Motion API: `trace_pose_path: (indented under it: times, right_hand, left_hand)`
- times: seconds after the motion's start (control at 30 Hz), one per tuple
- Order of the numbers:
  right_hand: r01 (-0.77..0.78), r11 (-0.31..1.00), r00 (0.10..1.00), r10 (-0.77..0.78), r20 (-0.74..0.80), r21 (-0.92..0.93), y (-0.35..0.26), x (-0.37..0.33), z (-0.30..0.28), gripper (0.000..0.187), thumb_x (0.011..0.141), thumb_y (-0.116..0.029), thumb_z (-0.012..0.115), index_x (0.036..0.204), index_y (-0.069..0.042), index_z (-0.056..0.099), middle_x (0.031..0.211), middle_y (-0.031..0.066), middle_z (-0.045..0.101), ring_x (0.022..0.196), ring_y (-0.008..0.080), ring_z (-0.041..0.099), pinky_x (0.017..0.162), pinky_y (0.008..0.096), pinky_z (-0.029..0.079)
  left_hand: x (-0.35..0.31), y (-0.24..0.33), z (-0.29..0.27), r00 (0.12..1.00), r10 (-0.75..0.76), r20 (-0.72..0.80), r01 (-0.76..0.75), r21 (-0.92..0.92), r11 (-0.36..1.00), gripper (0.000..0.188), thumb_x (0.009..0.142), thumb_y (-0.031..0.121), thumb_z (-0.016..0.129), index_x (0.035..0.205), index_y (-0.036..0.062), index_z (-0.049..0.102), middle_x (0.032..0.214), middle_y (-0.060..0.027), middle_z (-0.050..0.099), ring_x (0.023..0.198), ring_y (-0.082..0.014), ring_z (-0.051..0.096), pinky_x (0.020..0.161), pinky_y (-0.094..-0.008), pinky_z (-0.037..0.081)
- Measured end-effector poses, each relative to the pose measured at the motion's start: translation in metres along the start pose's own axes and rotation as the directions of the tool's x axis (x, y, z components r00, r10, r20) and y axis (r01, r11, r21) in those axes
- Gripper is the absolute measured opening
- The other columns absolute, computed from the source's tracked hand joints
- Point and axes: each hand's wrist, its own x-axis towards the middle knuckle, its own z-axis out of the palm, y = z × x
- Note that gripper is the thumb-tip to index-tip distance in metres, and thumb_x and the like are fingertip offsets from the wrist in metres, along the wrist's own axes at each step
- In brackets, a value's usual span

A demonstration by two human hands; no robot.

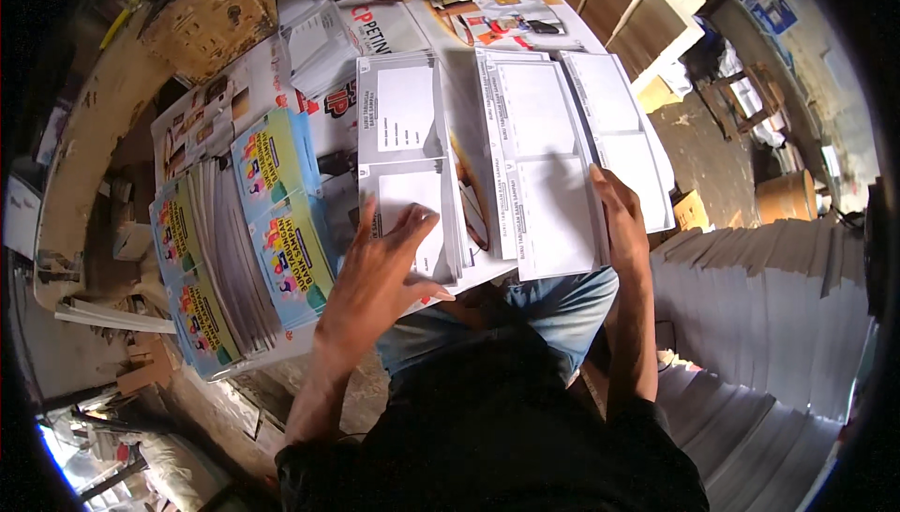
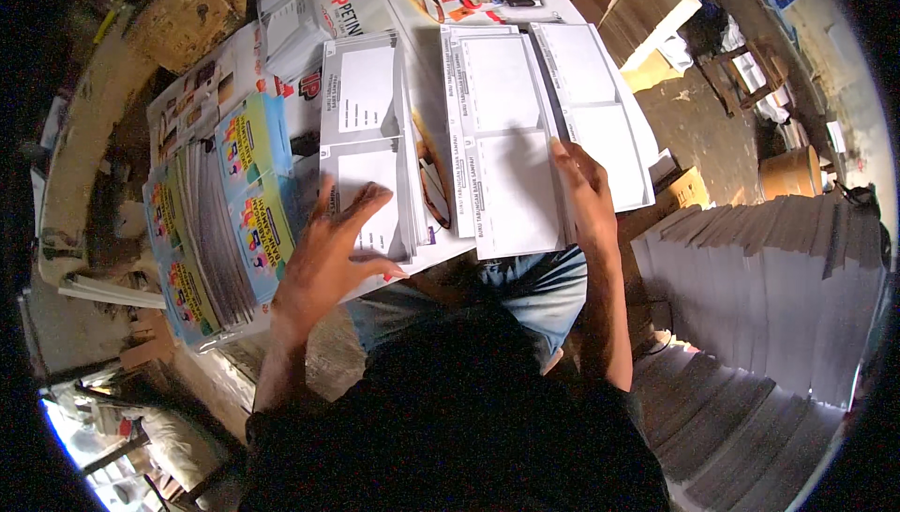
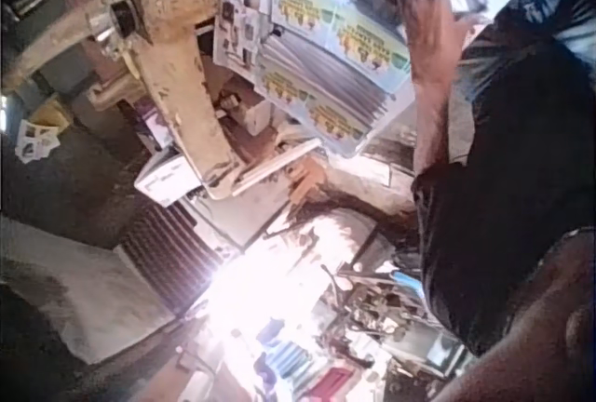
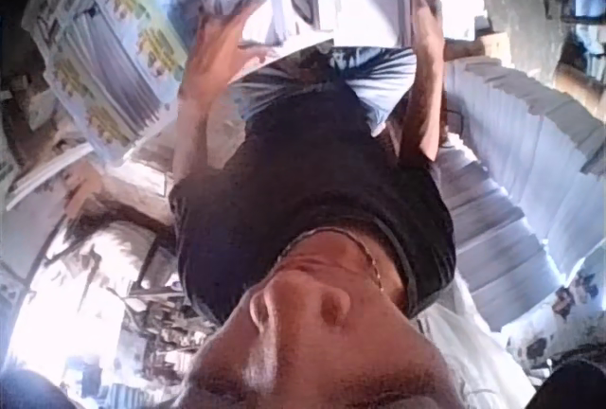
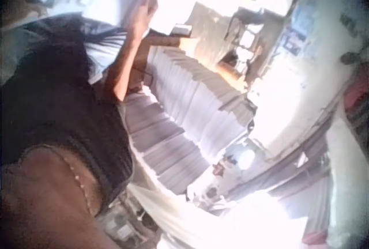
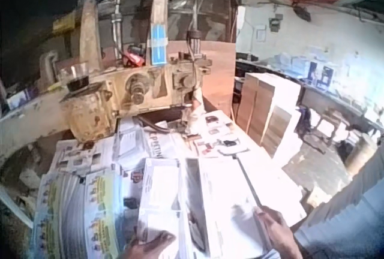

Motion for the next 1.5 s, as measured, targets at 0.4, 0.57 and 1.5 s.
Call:
trace_pose_path:
  times: [0.4,0.57,1.5]
  right_hand:
    - [0.190,0.972,0.981,-0.193,0.007,0.137,-0.041,-0.036,0.063,0.058,0.092,-0.009,0.062,0.142,0.003,0.035,0.098,0.0135,0.067,0.089,0.0189,0.065,0.083,0.0307,0.052]
    - [0.254,0.965,0.938,-0.261,0.227,0.061,-0.040,-0.047,0.136,0.062,0.094,-0.016,0.061,0.143,0.004,0.030,0.128,0.0215,0.051,0.112,0.0206,0.054,0.096,0.0314,0.044]
    - [0.436,0.890,0.790,-0.448,0.418,0.130,-0.061,-0.092,0.259,0.055,0.097,-0.010,0.048,0.146,0.001,0.025,0.119,0.0278,0.057,0.108,0.0259,0.056,0.094,0.0354,0.043]
  left_hand:
    - [-0.046,-0.004,0.022,0.662,-0.567,-0.490,-0.105,-0.810,0.578,0.017,0.096,0.016,0.056,0.094,-0.0008,0.053,0.081,-0.0002,0.057,0.073,-0.0069,0.048,0.066,-0.0225,0.039]
    - [-0.064,-0.021,0.024,0.807,-0.521,-0.277,0.183,-0.722,0.667,0.013,0.095,0.010,0.059,0.096,0.0021,0.049,0.075,0.0006,0.048,0.067,-0.0006,0.037,0.056,-0.0196,0.030]
    - [-0.151,-0.075,0.001,0.572,-0.639,-0.514,0.009,-0.775,0.632,0.009,0.098,0.011,0.055,0.092,0.0030,0.053,0.084,-0.0011,0.061,0.080,-0.0049,0.051,0.069,-0.0208,0.040]
